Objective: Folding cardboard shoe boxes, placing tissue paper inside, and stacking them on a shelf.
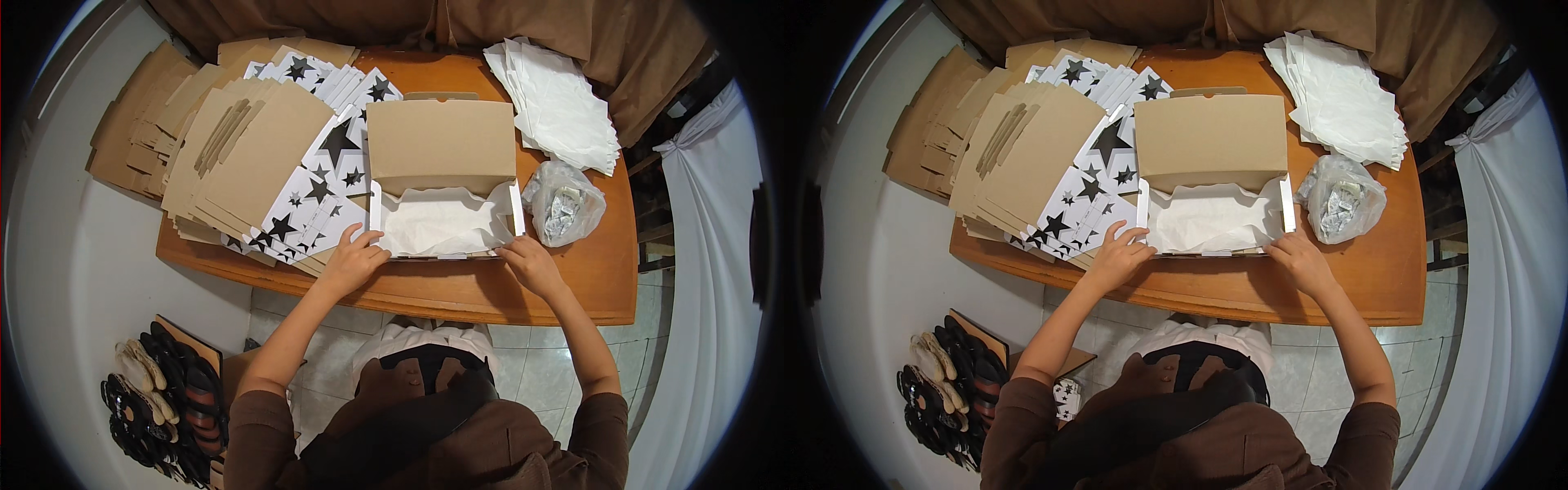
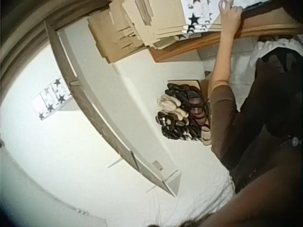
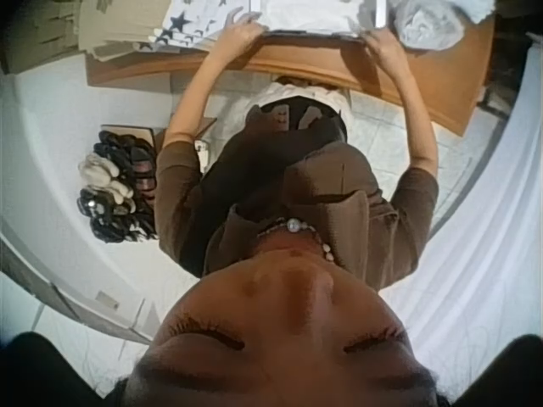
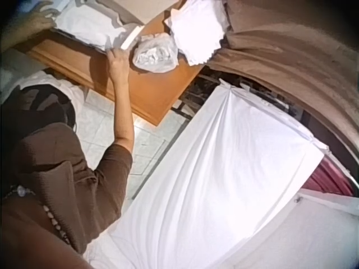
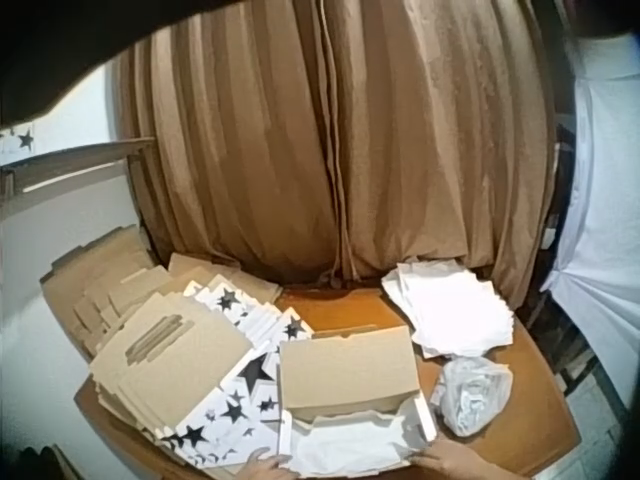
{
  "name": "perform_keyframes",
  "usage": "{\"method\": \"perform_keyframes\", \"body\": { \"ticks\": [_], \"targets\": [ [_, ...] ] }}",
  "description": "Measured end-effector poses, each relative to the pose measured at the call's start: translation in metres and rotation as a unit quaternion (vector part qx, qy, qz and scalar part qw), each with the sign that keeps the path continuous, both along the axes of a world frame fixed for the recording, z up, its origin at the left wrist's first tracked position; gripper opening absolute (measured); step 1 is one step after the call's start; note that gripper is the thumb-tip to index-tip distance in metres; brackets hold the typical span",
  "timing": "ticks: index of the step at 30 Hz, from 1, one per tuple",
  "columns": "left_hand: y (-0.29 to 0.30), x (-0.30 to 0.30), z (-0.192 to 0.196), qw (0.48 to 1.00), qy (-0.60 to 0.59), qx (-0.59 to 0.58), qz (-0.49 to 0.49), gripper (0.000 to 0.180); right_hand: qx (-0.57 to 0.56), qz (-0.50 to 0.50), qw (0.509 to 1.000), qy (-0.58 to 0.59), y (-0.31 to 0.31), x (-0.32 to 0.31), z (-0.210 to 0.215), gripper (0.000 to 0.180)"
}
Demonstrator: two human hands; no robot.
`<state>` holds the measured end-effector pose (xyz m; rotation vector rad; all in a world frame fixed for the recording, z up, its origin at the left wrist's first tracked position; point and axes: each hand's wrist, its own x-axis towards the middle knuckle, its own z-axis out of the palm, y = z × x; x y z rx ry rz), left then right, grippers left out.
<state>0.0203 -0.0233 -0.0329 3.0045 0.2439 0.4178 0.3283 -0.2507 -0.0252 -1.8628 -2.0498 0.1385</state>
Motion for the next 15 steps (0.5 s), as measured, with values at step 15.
{"method": "perform_keyframes", "body": {
  "ticks": [15],
  "targets": [
    [0.02, -0.01, 0.01, 0.989, 0.041, 0.122, -0.077, 0.025, 0.072, -0.016, 0.988, -0.135, -0.003, 0.0, 0.019, 0.014]
  ]
}}
